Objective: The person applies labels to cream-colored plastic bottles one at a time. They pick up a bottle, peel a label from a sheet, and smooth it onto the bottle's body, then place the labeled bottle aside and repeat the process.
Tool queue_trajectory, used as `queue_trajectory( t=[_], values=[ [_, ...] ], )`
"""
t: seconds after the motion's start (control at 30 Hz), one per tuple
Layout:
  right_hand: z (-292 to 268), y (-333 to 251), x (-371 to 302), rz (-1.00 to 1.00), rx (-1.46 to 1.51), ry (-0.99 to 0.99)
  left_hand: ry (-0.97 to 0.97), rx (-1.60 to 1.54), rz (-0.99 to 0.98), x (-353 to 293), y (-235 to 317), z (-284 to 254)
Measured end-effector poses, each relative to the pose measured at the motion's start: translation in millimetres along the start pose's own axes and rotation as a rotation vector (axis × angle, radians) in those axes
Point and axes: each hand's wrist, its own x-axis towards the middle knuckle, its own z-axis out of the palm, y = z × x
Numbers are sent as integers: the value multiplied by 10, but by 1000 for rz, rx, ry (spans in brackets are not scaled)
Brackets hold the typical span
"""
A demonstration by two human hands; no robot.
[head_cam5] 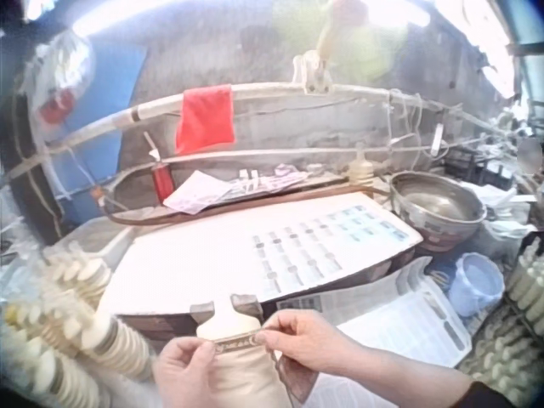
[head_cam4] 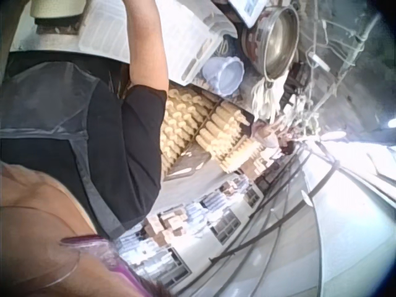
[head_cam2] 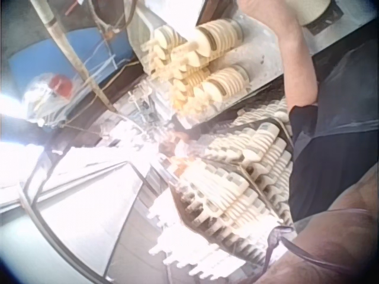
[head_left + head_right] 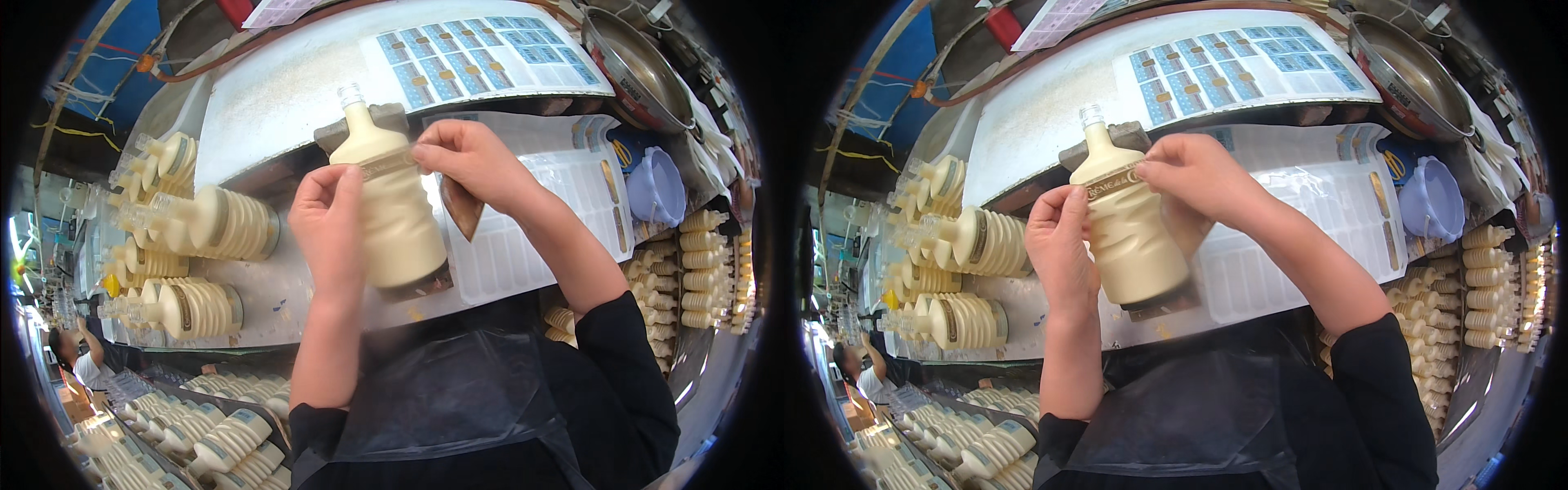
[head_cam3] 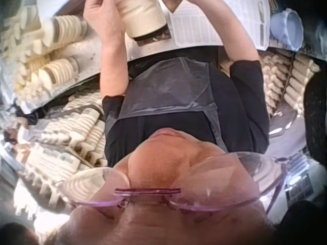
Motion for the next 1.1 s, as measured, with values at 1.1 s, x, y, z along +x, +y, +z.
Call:
queue_trajectory(
  t=[1.1],
  values=[
    [27,328,309,-57,113,142,-43,218,-22,264,-242,11]
  ],
)
